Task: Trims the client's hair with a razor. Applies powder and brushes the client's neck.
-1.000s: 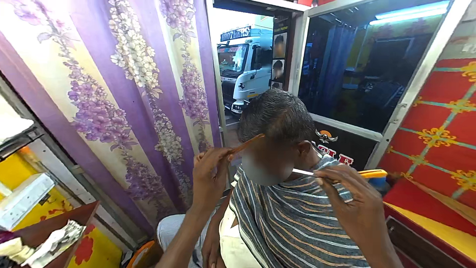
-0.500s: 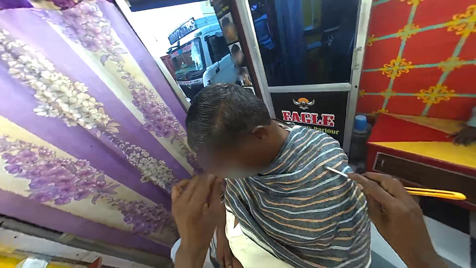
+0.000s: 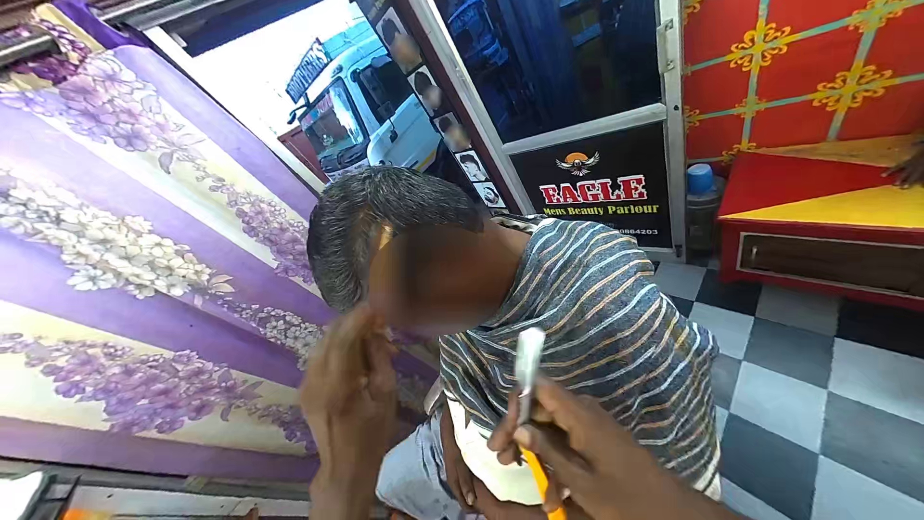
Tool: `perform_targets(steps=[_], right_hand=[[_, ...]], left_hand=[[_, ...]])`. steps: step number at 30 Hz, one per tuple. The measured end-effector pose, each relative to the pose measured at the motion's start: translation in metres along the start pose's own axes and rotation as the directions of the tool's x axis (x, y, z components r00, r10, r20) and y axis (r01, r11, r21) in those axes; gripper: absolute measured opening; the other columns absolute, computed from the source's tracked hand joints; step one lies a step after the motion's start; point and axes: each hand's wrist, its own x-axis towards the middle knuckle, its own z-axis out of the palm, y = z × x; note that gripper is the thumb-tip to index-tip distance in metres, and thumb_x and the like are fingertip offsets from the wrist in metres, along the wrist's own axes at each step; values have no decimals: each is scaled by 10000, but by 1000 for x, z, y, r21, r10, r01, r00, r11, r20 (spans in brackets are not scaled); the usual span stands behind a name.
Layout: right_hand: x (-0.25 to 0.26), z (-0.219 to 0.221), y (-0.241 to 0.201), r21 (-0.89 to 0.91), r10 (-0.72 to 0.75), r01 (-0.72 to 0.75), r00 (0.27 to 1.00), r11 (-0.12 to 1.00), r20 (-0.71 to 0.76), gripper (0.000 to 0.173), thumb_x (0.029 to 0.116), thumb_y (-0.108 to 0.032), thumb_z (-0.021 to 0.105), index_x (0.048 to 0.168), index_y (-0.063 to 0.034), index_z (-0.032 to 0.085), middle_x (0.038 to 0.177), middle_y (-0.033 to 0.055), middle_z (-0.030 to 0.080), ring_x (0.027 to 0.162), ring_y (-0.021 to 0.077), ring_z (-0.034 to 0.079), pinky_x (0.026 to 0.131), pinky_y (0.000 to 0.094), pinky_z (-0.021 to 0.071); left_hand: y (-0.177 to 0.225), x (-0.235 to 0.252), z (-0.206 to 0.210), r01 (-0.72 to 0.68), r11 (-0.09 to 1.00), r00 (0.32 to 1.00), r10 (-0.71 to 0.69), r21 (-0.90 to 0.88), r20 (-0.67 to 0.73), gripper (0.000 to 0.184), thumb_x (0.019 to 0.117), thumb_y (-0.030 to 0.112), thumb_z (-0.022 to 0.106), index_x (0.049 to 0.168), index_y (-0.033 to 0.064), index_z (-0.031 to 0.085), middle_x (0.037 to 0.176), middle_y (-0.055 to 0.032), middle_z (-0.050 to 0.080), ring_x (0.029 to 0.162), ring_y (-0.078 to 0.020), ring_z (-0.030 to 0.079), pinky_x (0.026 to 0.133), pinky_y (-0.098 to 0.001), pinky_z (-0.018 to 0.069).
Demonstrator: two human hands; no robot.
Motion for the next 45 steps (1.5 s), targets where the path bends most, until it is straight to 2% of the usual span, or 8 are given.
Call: perform_targets(steps=[2, 4, 7, 10, 16, 19, 22, 45], right_hand=[[19, 12, 22, -162, -15, 16, 1000, 987, 5, 239, 1054, -235, 573, 1197, -44, 591, 915, 64, 688, 693, 148, 668, 595, 336, 575], [41, 19, 37, -167, -14, 5, 998, 986, -58, 285, 1041, -275, 597, 1187, -33, 630, 941, 74, 707, 759, 159, 689, 685, 353, 592], [68, 35, 45, 149, 112, -90, 983, 985, -144, 206, 1043, -178, 583, 1151, -9, 628, 1013, 64, 726, 877, 156, 738, 754, 342, 648], [87, 51, 44, 353, 202, -130, 964, 926, -175, 172, 1041, -136, 587, 1113, 11, 639, 996, 86, 729, 879, 175, 749, 763, 354, 660], [111, 59, 33, 354, 208, -119, 952, 927, -223, 182, 1037, -159, 610, 1086, 7, 666, 969, 81, 749, 836, 143, 754, 776, 310, 652], [116, 57, 26, 275, 191, -124, 953, 953, -233, 186, 1033, -171, 622, 1082, -1, 677, 954, 81, 743, 822, 133, 751, 781, 300, 649], [119, 54, 22, 194, 167, -122, 956, 973, -239, 175, 1035, -175, 619, 1066, -14, 681, 926, 78, 740, 802, 135, 751, 773, 308, 650], [125, 52, 26, 196, 168, -122, 957, 973, -239, 169, 1043, -159, 604, 1074, -16, 688, 933, 79, 739, 787, 138, 752, 769, 312, 655]], left_hand=[[4, 25, -10, -48, 987, 998, 55, 150, -41, 330, 1015, 57, 464, 1239, 20, 705, 1070, -203, 681, 782, -256, 629, 670, -434, 479], [7, 44, -10, -62, 968, 996, 74, 243, -41, 311, 1035, 139, 516, 1266, 53, 705, 1186, -222, 662, 993, -356, 631, 820, -548, 434], [4, 59, 2, -71, 949, 997, 67, 307, 23, 541, 984, 364, 596, 1444, 83, 560, 1490, -175, 523, 1356, -407, 474, 1093, -619, 319], [-3, 63, 17, -89, 940, 994, 63, 330, 87, 812, 912, 515, 648, 1554, 79, 411, 1637, -151, 338, 1523, -395, 261, 1213, -632, 168], [-6, 57, 33, -65, 934, 994, 30, 350, 106, 976, 869, 585, 657, 1610, 68, 289, 1669, -184, 250, 1549, -392, 196, 1229, -626, 116], [-5, 55, 34, -50, 929, 993, 8, 366, 115, 1013, 860, 601, 656, 1623, 70, 251, 1676, -195, 218, 1553, -402, 171, 1228, -635, 101], [-5, 53, 35, -53, 927, 994, 12, 371, 111, 1003, 860, 569, 651, 1622, 58, 246, 1668, -216, 220, 1547, -417, 178, 1219, -647, 108], [-4, 50, 40, -28, 924, 996, -5, 381, 85, 1042, 853, 628, 646, 1626, 63, 237, 1666, -229, 210, 1542, -436, 169, 1200, -671, 114]])
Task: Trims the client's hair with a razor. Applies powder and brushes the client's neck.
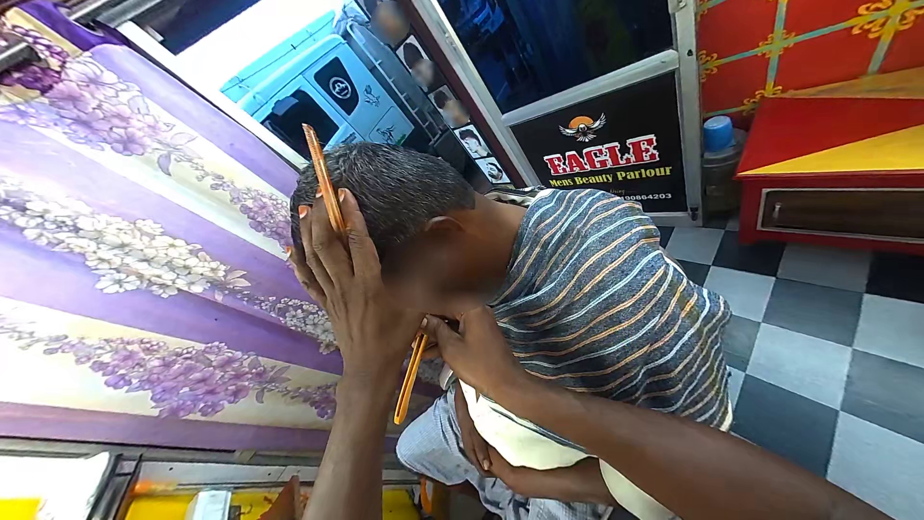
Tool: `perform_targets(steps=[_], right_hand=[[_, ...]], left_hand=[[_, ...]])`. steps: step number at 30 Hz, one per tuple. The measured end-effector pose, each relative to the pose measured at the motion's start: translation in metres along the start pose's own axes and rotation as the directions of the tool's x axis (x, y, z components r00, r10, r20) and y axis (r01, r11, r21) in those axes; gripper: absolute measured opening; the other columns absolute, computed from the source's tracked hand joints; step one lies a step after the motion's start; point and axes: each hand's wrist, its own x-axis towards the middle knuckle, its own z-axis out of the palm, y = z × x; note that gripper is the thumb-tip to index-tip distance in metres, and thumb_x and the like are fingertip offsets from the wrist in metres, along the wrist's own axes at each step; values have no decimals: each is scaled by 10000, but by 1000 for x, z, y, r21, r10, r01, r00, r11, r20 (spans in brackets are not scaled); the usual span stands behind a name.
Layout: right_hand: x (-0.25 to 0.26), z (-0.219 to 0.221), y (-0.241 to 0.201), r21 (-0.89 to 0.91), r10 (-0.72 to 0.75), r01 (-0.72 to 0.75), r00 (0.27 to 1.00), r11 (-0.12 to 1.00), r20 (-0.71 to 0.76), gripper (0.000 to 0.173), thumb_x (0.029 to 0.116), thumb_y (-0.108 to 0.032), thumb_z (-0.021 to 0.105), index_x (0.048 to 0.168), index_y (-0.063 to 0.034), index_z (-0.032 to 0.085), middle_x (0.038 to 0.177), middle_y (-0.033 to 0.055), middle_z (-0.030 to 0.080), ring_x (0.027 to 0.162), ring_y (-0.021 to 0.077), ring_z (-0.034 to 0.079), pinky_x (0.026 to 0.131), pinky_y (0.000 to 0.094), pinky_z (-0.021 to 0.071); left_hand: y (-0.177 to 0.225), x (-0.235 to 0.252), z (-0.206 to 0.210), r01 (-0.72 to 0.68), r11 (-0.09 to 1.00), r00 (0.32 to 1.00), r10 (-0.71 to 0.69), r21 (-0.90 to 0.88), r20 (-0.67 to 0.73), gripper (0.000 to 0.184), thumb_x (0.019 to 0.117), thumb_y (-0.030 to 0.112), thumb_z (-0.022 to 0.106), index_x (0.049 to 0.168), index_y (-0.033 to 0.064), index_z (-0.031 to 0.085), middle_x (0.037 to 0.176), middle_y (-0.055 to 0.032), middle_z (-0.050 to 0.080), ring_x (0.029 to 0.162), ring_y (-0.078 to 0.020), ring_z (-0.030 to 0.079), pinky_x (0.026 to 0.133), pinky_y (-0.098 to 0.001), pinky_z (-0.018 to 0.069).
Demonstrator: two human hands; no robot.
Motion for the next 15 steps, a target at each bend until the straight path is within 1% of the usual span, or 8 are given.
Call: perform_targets(steps=[3, 11, 15], right_hand=[[1, 1, 3, 14, -2, 2, 1000, 1000, -6, 161, 1040, -152, 607, 1057, -13, 686, 919, 78, 739, 779, 143, 752, 761, 317, 657], [3, -1, 3, 6, 18, -18, 1000, 1000, 11, 171, 1046, -155, 596, 1074, -12, 685, 936, 82, 739, 796, 142, 753, 772, 318, 655], [3, 0, 4, 29, 34, -34, 999, 999, 3, 172, 1046, -155, 594, 1077, -11, 683, 936, 83, 741, 799, 140, 753, 769, 316, 655]], left_hand=[[0, 0, 0, 3, 1000, 1000, -3, -4, -4, 1043, 850, 633, 657, 1627, 75, 242, 1669, -221, 209, 1544, -425, 172, 1202, -666, 109], [-1, -1, 1, 0, 1000, 1000, 0, 5, -9, 1032, 856, 623, 659, 1624, 70, 248, 1672, -215, 208, 1551, -418, 162, 1213, -657, 99], [-2, -1, 1, -1, 1000, 1000, 1, 14, -15, 1037, 852, 642, 653, 1624, 76, 254, 1672, -214, 213, 1554, -406, 163, 1215, -654, 98]])
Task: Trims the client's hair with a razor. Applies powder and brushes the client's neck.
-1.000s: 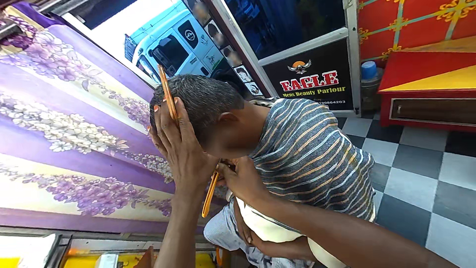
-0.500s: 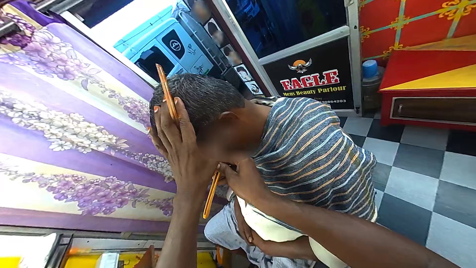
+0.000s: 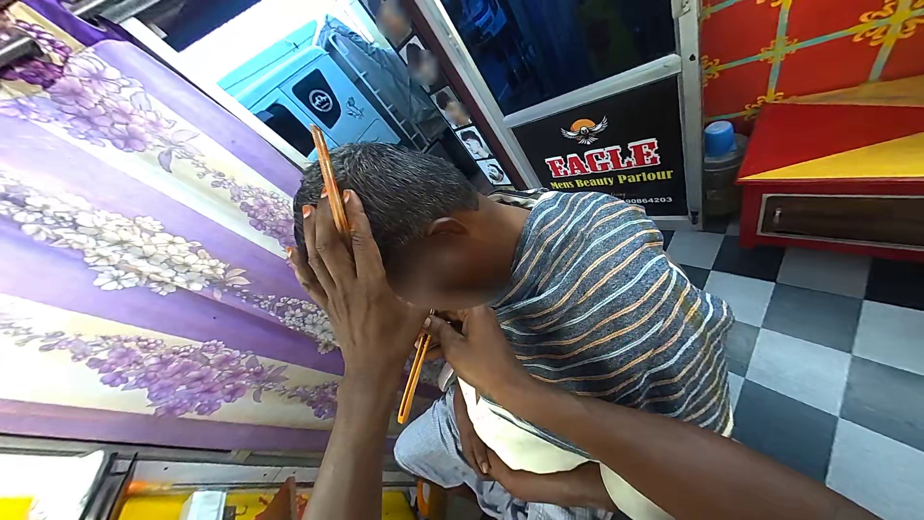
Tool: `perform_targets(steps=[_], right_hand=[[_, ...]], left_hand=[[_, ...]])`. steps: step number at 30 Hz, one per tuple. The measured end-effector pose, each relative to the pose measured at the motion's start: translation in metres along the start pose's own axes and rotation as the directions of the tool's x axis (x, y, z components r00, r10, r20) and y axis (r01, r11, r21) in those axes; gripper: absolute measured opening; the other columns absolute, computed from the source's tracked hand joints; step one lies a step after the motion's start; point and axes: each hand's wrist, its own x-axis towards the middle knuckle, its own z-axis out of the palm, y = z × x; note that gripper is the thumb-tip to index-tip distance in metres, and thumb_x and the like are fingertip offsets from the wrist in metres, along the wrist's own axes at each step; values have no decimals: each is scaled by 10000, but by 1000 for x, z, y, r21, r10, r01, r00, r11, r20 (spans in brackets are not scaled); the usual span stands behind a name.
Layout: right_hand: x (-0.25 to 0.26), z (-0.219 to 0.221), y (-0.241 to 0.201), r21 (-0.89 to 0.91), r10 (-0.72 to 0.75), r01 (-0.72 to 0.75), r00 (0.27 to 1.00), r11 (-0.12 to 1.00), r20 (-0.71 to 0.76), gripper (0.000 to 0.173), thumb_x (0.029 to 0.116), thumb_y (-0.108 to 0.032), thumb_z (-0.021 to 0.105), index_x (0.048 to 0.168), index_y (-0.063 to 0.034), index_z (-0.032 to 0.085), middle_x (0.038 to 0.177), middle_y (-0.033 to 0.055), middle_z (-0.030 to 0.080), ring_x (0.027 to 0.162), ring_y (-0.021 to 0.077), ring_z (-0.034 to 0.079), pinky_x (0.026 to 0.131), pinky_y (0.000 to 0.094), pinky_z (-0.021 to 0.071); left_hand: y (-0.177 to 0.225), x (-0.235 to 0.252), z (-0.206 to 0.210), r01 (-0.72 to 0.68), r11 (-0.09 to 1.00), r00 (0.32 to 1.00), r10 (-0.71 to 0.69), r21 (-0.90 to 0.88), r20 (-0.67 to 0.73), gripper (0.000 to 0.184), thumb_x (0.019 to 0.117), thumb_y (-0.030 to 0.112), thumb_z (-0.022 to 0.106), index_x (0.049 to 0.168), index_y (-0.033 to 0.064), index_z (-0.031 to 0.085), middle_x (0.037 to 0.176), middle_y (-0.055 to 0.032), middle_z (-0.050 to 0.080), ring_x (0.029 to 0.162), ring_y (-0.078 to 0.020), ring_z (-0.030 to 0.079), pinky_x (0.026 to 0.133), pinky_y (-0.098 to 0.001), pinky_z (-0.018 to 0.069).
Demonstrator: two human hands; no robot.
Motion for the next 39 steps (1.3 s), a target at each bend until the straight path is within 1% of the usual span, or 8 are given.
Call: perform_targets(steps=[22, 26, 30, 33, 35, 37, 38, 39], right_hand=[[-7, 11, 9, 85, -4, 17, 989, 996, -147, 142, 1028, -140, 624, 1022, -8, 676, 912, 75, 749, 794, 142, 758, 754, 304, 660], [-39, -6, 23, 76, -113, 120, 990, 990, -86, 177, 1054, -145, 557, 1075, -12, 672, 990, 65, 750, 898, 152, 749, 814, 318, 648], [-94, -69, 19, -137, -195, 207, 976, 969, 96, 274, 1091, -229, 488, 1167, -40, 672, 1010, 25, 737, 897, 130, 724, 804, 330, 631], [-138, -136, -1, -431, -169, 216, 975, 876, 145, 307, 1100, -282, 464, 1195, -81, 677, 947, 6, 733, 792, 104, 714, 711, 325, 633], [-164, -178, -21, -651, -36, 82, 996, 755, 83, 282, 1088, -254, 480, 1179, -81, 685, 915, 27, 737, 735, 142, 717, 662, 373, 632], [-179, -204, -39, -777, 83, -104, 994, 621, -66, 272, 1071, -211, 497, 1155, -36, 689, 915, 96, 747, 707, 240, 726, 645, 481, 618], [-183, -211, -45, -794, 78, -155, 988, 588, -135, 281, 1073, -211, 490, 1155, -26, 684, 923, 102, 745, 706, 244, 723, 641, 475, 615], [-184, -213, -49, -792, 37, -175, 981, 585, -189, 281, 1073, -218, 487, 1145, -27, 681, 922, 88, 744, 702, 218, 722, 629, 436, 618]], left_hand=[[-2, -1, 1, -24, 999, 999, 23, -31, -27, 990, 861, 619, 669, 1608, 79, 307, 1662, -196, 258, 1549, -401, 187, 1213, -658, 102], [-8, -1, -17, 12, 984, 998, -23, -177, -61, 904, 895, 561, 671, 1586, 74, 353, 1641, -160, 328, 1506, -368, 306, 1200, -607, 229], [-34, -12, -47, -13, 947, 963, -75, -322, -257, 610, 997, 298, 644, 1464, -55, 473, 1538, -243, 434, 1443, -328, 410, 1199, -467, 340], [-53, -35, -61, 14, 929, 953, -125, -369, -277, 448, 1091, 179, 435, 1443, -96, 446, 1436, -244, 515, 1078, -221, 649, 934, -393, 545], [-53, -45, -63, 3, 868, 960, -142, -497, -242, 467, 1107, 193, 373, 1537, 35, 281, 1365, -80, 578, 728, -62, 652, 631, -243, 576], [-47, -55, -62, 0, 790, 978, -127, -614, -163, 564, 1107, 246, 384, 1577, 177, 80, 1317, -16, 630, 585, -45, 608, 527, -228, 539], [-43, -61, -59, 18, 782, 983, -127, -623, -130, 578, 1108, 286, 410, 1574, 173, 88, 1260, -3, 669, 574, -40, 610, 514, -222, 539], [-38, -65, -56, 52, 792, 986, -136, -609, -93, 514, 1104, 306, 441, 1525, 138, 200, 1175, 19, 704, 597, -32, 625, 520, -212, 542]])
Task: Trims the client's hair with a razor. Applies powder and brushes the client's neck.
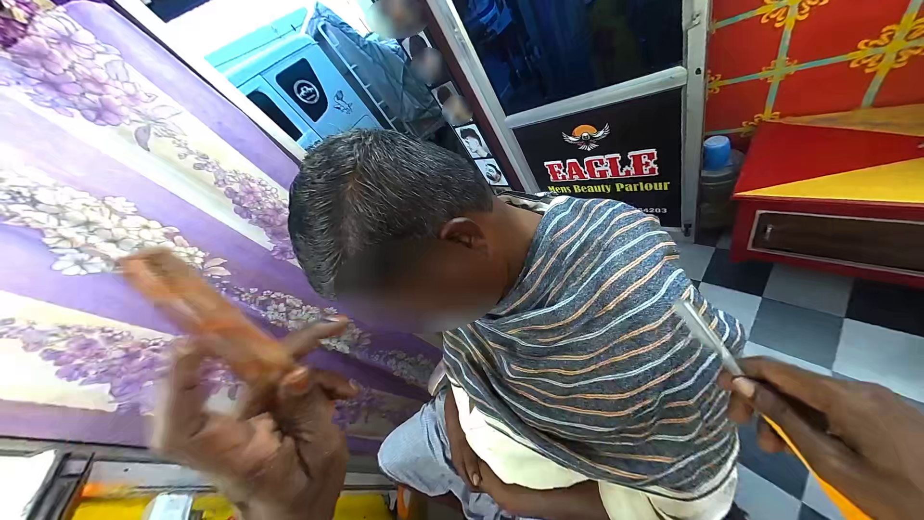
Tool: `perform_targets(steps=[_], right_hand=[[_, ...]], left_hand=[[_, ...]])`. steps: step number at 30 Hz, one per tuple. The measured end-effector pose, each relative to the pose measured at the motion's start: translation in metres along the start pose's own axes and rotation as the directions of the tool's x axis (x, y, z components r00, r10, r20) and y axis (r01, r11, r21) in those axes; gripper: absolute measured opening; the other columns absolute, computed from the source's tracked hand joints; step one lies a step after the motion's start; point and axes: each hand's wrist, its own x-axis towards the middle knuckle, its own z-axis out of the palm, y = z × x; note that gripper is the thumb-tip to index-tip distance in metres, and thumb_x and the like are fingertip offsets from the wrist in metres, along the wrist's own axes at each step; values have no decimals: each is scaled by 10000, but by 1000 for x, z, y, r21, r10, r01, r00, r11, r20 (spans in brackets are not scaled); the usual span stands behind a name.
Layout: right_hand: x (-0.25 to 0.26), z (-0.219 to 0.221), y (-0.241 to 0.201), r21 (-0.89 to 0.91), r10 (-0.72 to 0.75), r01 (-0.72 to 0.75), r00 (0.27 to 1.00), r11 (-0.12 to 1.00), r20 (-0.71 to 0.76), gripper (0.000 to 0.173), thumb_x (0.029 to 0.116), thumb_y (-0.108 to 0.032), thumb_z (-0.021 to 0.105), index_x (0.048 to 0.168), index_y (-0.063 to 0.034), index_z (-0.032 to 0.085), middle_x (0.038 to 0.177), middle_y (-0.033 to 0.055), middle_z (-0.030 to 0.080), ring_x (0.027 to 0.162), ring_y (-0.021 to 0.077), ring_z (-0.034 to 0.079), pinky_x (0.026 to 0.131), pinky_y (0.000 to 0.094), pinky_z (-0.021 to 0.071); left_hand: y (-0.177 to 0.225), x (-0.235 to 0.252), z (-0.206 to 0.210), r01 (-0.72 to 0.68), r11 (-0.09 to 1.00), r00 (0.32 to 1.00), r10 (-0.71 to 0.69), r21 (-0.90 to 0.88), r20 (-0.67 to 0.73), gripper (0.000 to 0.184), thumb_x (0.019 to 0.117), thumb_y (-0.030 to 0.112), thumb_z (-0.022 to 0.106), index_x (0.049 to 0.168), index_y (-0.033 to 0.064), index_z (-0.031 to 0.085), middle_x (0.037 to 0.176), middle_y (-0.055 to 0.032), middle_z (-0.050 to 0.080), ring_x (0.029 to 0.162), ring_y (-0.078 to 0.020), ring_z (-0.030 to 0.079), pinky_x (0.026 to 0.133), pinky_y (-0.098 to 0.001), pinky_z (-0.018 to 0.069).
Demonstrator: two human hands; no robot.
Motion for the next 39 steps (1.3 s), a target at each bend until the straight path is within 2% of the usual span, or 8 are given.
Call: perform_targets(steps=[3, 10, 12, 15, 19, 23, 29, 39], right_hand=[[4, 9, -6, 110, -83, 104, 980, 988, -182, 261, 1061, -258, 512, 1124, -70, 682, 926, 0, 748, 738, 100, 725, 638, 293, 629], [27, 73, -38, 418, -318, 378, 925, 826, -209, 274, 1050, -374, 569, 1090, -122, 668, 943, -30, 745, 798, 63, 714, 657, 230, 612], [33, 87, -43, 430, -347, 376, 926, 821, -148, 292, 1043, -402, 574, 1088, -129, 665, 940, -36, 744, 778, 48, 708, 640, 224, 605], [47, 99, -56, 358, -414, 403, 909, 843, -47, 274, 1038, -367, 594, 1068, -110, 685, 921, -4, 719, 746, 65, 684, 640, 253, 595], [75, 97, -93, -7, -522, 522, 853, 853, -1, 234, 1035, -319, 577, 1027, -121, 701, 820, 51, 692, 693, 202, 684, 599, 417, 572], [113, 96, -121, -248, -572, 557, 820, 793, 12, 112, 1000, -238, 642, 1006, -153, 715, 786, 38, 682, 682, 213, 688, 583, 416, 566], [145, 99, -143, -315, -516, 513, 853, 799, 81, 92, 987, -208, 676, 1042, -150, 722, 874, 59, 706, 784, 254, 706, 646, 452, 572], [151, 101, -149, -313, -447, 457, 888, 833, 106, 91, 989, -208, 669, 1015, -149, 733, 892, 62, 717, 819, 260, 709, 673, 462, 570]], left_hand=[[7, -16, 20, 108, 982, 991, -119, 153, 64, 320, 1037, 201, 578, 1232, -53, 575, 951, -91, 703, 659, -62, 651, 542, -227, 559], [-9, -53, 55, -4, 950, 922, -118, 313, 370, 291, 1010, 326, 572, 1100, 128, 765, 857, -27, 747, 627, -160, 688, 517, -392, 565], [-10, -52, 51, -14, 979, 920, -68, 206, 387, 300, 1030, 314, 570, 1203, 121, 720, 922, -29, 755, 686, -146, 711, 566, -364, 593], [2, -37, 42, 106, 994, 988, -104, -12, 113, 379, 1055, 198, 556, 1413, 100, 479, 952, 15, 716, 673, -43, 665, 566, -212, 574], [14, -11, 42, 164, 979, 955, -189, -122, -229, 218, 1060, 109, 506, 1234, -20, 526, 905, 38, 618, 608, -3, 595, 502, -160, 531], [23, -13, 69, 268, 958, 926, -285, -98, -249, 309, 930, 55, 656, 1197, -40, 532, 937, -12, 581, 661, 1, 571, 560, -153, 518], [28, -12, 97, 356, 928, 887, -372, -108, -273, 380, 807, -15, 716, 1126, 6, 510, 869, 19, 561, 669, 31, 554, 590, -117, 492], [20, -13, 103, 374, 925, 876, -378, -72, -299, 377, 812, -13, 736, 1106, 21, 503, 846, 21, 553, 656, 32, 544, 575, -114, 474]])
